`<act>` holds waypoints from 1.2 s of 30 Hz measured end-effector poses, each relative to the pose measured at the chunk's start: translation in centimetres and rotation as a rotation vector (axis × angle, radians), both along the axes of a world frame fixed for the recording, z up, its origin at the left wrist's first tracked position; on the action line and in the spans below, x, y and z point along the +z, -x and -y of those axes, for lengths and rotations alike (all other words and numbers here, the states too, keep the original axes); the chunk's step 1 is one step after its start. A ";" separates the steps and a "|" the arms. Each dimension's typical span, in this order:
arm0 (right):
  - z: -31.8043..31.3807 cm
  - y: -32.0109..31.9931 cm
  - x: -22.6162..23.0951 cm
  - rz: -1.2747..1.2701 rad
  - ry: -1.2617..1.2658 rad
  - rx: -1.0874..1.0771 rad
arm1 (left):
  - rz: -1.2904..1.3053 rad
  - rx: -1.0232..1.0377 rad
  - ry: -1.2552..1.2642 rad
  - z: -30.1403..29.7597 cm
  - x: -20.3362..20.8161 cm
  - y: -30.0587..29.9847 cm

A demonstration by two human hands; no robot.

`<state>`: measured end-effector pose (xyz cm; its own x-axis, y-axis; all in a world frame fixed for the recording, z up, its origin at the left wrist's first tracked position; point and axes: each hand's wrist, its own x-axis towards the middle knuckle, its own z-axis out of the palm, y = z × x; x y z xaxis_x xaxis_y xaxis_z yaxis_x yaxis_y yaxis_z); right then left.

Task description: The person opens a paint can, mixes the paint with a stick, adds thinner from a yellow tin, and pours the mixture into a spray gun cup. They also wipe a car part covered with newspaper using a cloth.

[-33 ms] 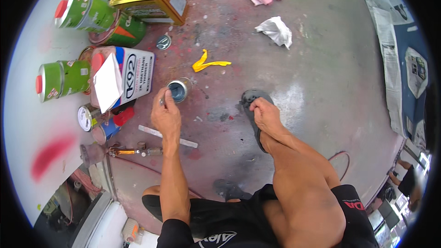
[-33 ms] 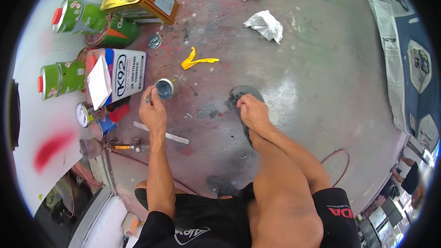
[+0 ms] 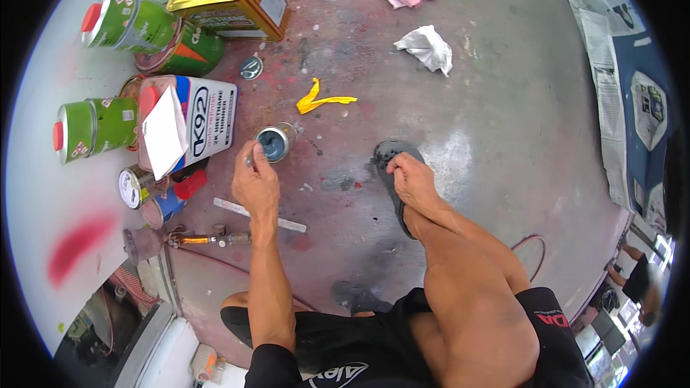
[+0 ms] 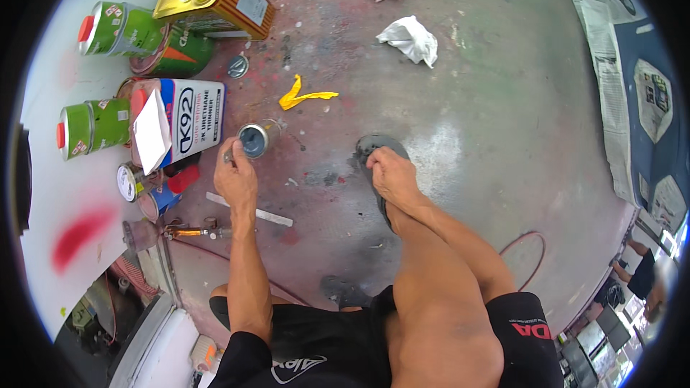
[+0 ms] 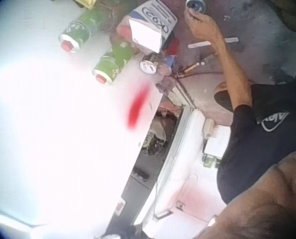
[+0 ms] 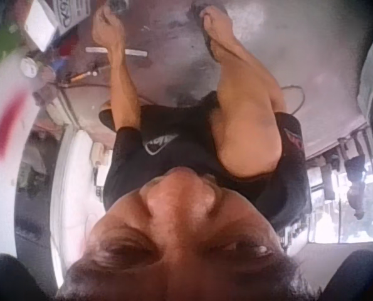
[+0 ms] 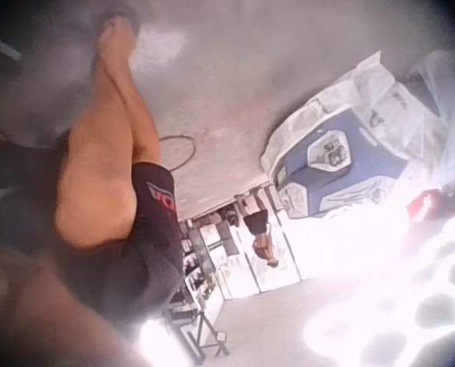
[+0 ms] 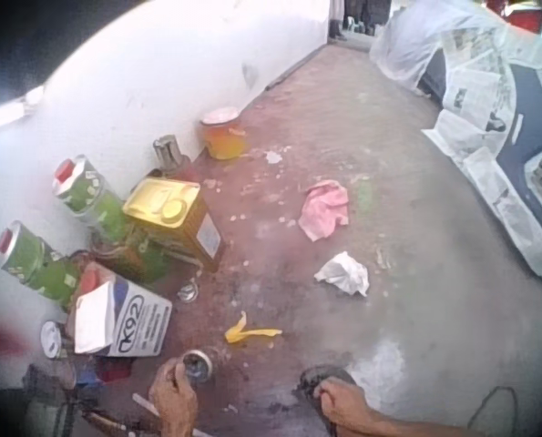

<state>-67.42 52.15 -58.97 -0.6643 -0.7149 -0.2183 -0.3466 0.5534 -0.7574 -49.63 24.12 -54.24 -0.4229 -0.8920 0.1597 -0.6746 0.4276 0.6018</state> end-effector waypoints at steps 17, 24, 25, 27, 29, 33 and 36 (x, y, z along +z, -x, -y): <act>0.4 0.9 0.3 0.110 -0.032 -0.055 | -0.082 0.070 -0.354 0.2 0.0 0.9; 0.1 0.8 -0.3 0.098 0.025 -0.057 | 0.084 0.057 0.015 0.0 0.3 0.9; 0.2 0.8 -0.3 0.103 0.028 -0.064 | 0.148 0.095 -0.048 -0.2 1.0 1.2; 0.2 0.9 -0.3 0.101 0.008 -0.058 | 0.030 0.115 -0.254 -0.1 0.6 1.2; 0.7 0.3 -0.6 0.112 0.005 -0.050 | -0.093 0.128 -0.350 0.4 0.3 0.3; 0.4 0.5 -0.7 0.114 -0.007 -0.038 | -0.116 0.100 -0.154 0.2 0.4 0.6; 0.0 0.7 -0.8 0.064 0.028 -0.023 | 0.081 0.111 -0.089 0.0 0.7 1.1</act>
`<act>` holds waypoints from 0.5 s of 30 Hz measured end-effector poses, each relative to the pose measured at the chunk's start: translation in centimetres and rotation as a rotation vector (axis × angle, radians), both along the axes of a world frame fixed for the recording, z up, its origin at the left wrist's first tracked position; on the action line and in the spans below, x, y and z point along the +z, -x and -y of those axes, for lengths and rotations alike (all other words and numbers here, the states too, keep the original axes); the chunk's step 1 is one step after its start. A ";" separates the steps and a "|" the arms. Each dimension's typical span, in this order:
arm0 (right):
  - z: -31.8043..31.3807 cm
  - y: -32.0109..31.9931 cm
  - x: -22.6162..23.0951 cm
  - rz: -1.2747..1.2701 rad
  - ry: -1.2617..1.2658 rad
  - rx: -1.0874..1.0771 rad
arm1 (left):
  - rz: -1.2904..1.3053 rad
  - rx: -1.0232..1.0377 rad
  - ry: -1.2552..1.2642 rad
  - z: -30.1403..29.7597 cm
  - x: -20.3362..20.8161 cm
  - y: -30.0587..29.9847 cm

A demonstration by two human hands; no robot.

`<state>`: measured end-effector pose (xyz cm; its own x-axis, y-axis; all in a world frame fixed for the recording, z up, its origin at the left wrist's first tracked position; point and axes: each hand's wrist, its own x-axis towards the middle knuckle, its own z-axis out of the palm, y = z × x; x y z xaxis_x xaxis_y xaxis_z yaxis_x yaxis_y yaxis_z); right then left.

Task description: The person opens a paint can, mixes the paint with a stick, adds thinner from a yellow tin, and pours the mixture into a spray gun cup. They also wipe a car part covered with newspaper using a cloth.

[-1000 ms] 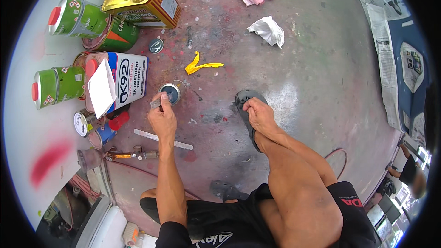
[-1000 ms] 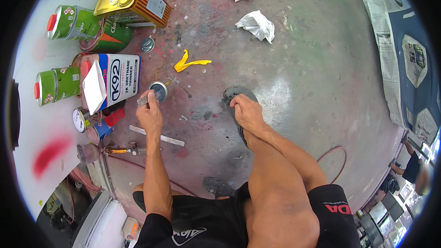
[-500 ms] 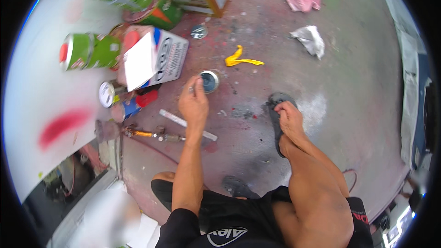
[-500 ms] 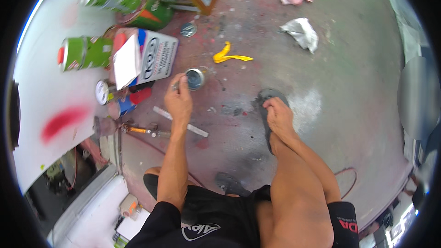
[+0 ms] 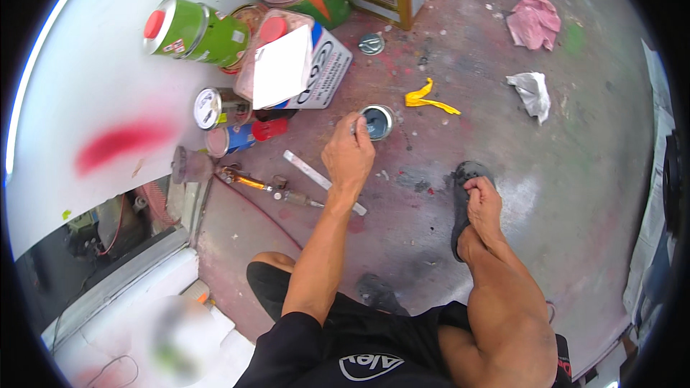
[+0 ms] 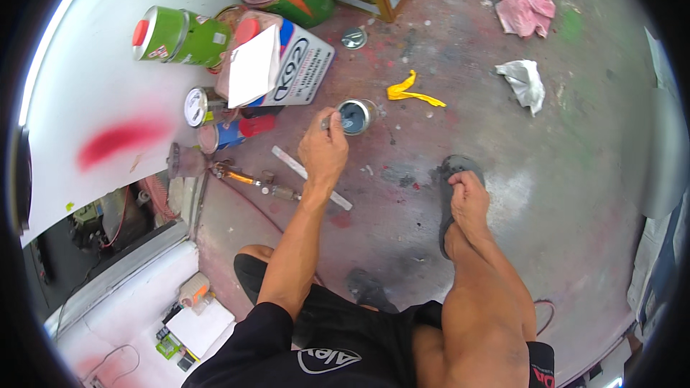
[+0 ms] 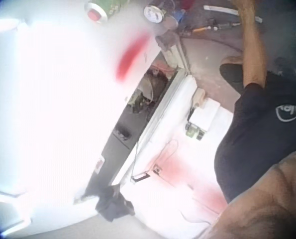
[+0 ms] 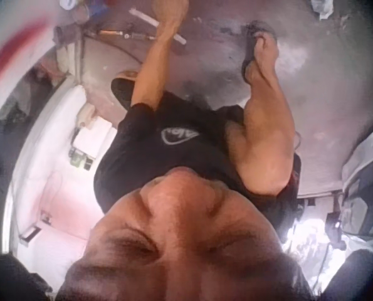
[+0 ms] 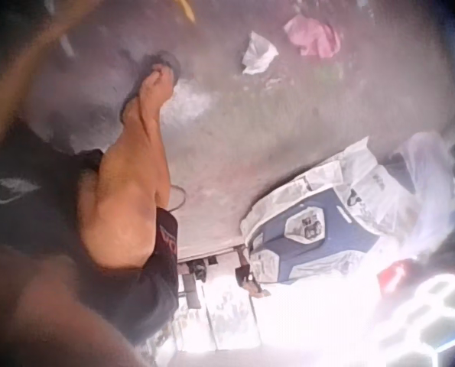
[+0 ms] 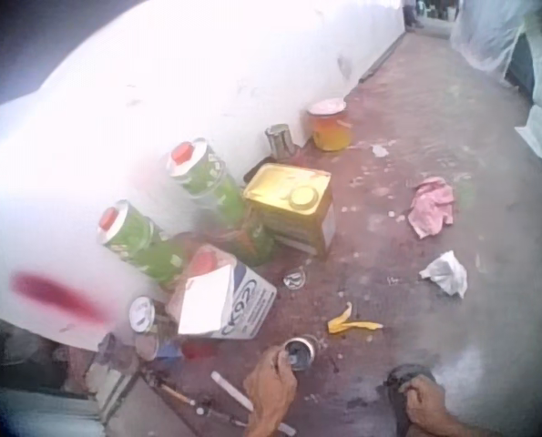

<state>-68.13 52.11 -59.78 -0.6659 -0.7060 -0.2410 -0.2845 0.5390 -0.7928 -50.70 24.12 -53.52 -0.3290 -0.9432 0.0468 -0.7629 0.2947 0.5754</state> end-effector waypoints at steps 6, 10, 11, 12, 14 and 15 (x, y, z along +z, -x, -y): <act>2.1 1.7 1.2 0.134 0.068 -0.138 | -0.302 0.143 -0.333 0.9 -3.1 -2.2; 4.2 11.2 0.3 -0.041 0.090 -0.429 | -0.374 0.312 -0.626 -1.4 -0.3 -0.6; 5.3 13.4 0.3 -0.151 0.124 -0.460 | -0.390 0.345 -0.631 -2.1 0.1 -0.6; 6.4 15.3 0.7 -0.289 0.082 -0.470 | -0.406 0.381 -0.635 -2.7 0.6 -0.7; 9.4 17.9 1.1 -0.563 -0.004 -0.460 | -0.350 0.436 -0.582 -4.5 1.4 -1.6; 9.7 19.7 0.4 -0.601 -0.051 -0.432 | -0.317 0.456 -0.555 -5.6 1.9 -1.6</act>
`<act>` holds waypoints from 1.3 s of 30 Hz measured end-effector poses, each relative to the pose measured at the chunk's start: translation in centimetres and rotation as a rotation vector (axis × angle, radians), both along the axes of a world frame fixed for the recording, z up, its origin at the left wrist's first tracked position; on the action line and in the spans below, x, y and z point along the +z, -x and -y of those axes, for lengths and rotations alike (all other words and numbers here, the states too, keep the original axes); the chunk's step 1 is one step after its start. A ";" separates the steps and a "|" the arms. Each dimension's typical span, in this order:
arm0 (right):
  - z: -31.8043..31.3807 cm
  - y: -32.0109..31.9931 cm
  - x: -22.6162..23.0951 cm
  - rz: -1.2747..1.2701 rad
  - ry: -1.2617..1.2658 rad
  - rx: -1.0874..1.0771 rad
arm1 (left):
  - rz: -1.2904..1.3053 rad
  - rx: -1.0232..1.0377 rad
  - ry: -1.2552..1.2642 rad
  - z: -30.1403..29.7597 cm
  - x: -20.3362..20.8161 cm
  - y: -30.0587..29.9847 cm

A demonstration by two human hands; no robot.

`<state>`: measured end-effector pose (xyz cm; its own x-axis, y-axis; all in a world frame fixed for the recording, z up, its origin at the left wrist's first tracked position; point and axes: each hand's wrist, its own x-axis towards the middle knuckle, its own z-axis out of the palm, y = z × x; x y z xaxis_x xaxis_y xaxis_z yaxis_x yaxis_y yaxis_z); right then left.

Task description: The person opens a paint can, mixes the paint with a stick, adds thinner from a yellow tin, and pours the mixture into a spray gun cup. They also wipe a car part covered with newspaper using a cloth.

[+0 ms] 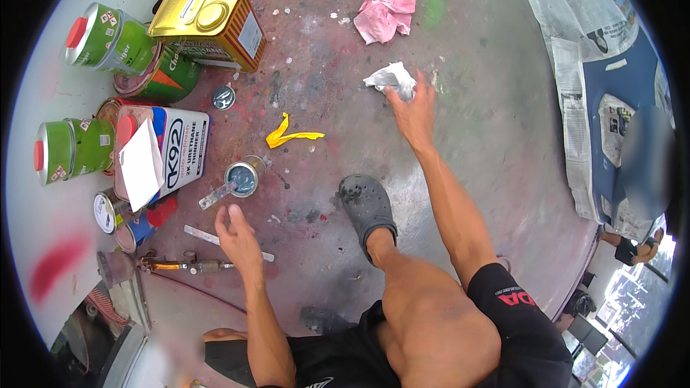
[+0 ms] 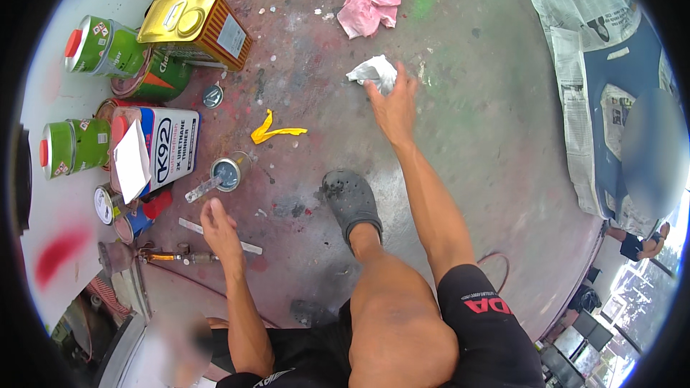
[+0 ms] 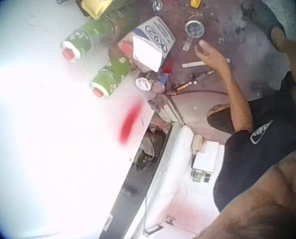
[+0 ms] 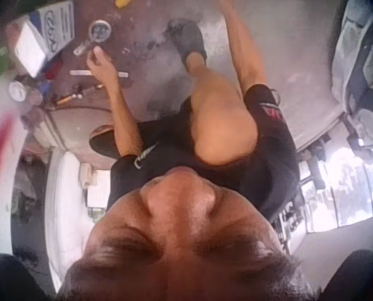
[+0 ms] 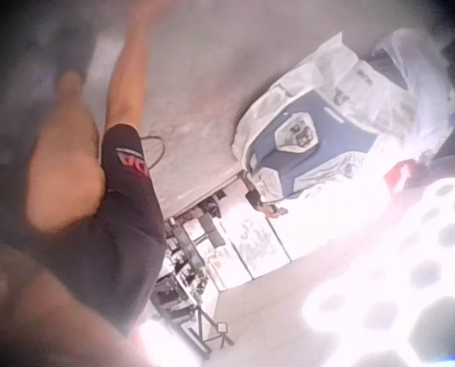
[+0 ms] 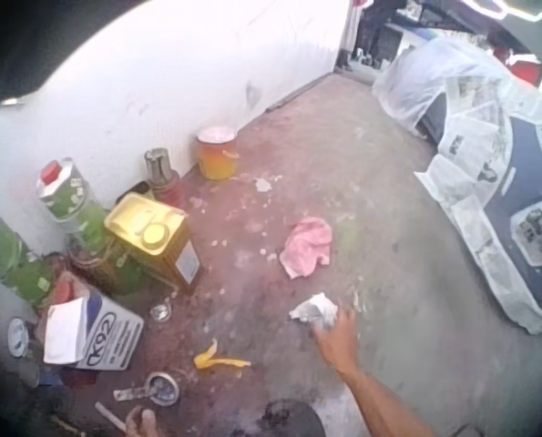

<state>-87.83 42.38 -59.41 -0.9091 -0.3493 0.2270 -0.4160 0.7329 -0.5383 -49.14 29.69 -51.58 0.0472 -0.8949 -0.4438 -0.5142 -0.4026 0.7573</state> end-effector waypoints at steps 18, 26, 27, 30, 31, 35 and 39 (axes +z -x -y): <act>3.7 -9.8 13.2 1.455 0.847 0.063 | -1.101 -0.213 -0.690 -2.1 -0.7 17.6; 0.3 -11.3 14.3 1.266 0.503 -0.039 | -0.830 -0.119 -0.598 -6.4 6.4 17.1; -1.0 -11.5 14.7 1.472 0.428 -0.040 | -0.837 -0.092 -0.637 -7.5 6.7 16.1; -2.8 -14.7 16.5 1.418 0.304 -0.060 | -0.719 -0.086 -0.567 -10.4 8.6 14.0; -4.1 -15.8 16.1 1.222 0.203 0.000 | -0.633 -0.076 -0.605 -11.3 9.3 13.4; -9.3 -16.7 17.8 0.994 -0.085 -0.024 | -0.298 -0.076 -0.720 -13.4 11.7 9.2; -12.1 -15.3 20.6 1.193 0.112 -0.285 | -0.128 -0.184 -0.795 -13.8 16.2 3.4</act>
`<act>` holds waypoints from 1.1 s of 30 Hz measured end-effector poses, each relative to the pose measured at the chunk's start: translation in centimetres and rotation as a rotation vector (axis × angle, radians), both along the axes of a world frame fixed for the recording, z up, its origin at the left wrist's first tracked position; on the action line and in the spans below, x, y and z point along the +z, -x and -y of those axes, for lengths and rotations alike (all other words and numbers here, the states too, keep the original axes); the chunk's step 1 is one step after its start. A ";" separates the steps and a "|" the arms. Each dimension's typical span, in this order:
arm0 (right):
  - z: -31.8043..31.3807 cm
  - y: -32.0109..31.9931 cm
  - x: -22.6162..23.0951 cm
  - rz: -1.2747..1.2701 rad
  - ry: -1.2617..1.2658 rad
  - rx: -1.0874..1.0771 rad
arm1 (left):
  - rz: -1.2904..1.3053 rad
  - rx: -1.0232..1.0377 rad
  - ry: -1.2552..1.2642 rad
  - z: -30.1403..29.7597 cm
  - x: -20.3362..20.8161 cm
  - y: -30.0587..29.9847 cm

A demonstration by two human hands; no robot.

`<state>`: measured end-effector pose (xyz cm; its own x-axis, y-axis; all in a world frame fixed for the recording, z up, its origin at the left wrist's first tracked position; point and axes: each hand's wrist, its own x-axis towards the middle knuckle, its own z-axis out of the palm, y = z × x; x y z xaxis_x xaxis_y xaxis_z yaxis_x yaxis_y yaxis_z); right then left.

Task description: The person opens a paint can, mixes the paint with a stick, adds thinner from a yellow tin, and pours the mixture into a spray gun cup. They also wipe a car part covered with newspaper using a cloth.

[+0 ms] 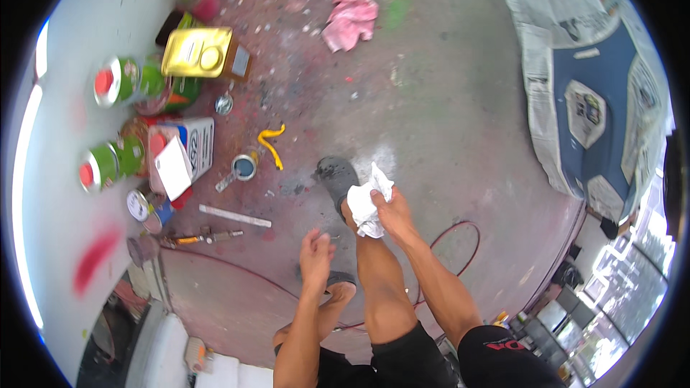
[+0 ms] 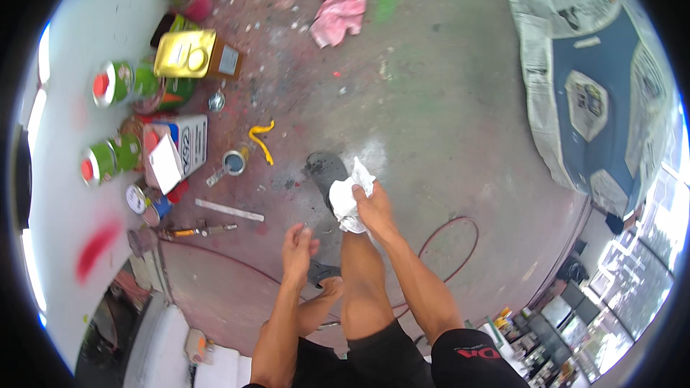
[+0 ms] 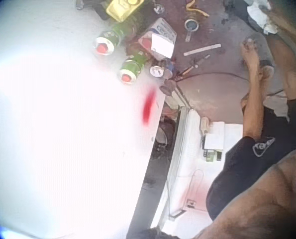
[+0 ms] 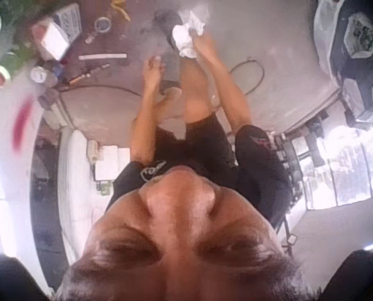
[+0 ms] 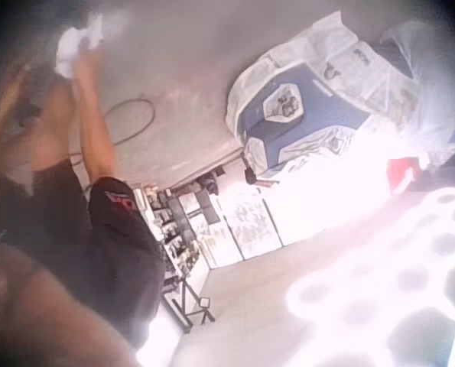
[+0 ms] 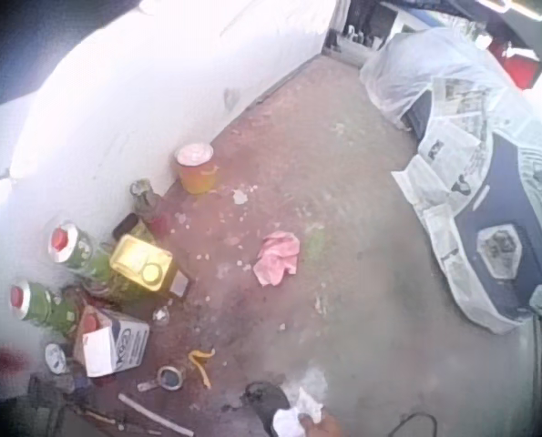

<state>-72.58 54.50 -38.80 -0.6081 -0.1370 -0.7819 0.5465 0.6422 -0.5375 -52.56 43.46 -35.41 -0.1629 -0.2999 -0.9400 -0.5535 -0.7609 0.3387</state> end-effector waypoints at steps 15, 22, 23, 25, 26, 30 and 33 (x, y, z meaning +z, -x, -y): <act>-1.4 4.6 22.3 -0.258 0.217 -0.382 | 0.125 -0.854 0.725 9.4 18.7 -23.3; -28.3 -22.7 25.5 -0.264 -0.465 -0.386 | -0.141 -0.905 1.008 8.3 29.9 -15.2; -31.4 -27.5 27.1 -0.176 -0.469 -0.409 | -0.147 -0.942 1.065 7.8 31.4 -14.4; -39.7 -41.6 27.8 -0.002 -0.599 -0.181 | -0.209 -1.054 1.038 5.2 34.1 -14.0; -38.6 -43.2 31.9 -0.122 -0.540 -0.314 | -0.230 -1.067 1.071 6.4 35.9 -13.9; -40.6 -63.0 31.8 0.115 -0.660 -0.721 | -0.316 -1.358 1.059 5.8 36.7 -15.0; -38.2 -68.0 37.7 0.137 -0.673 -0.914 | -0.241 -1.556 0.922 2.1 38.3 -13.6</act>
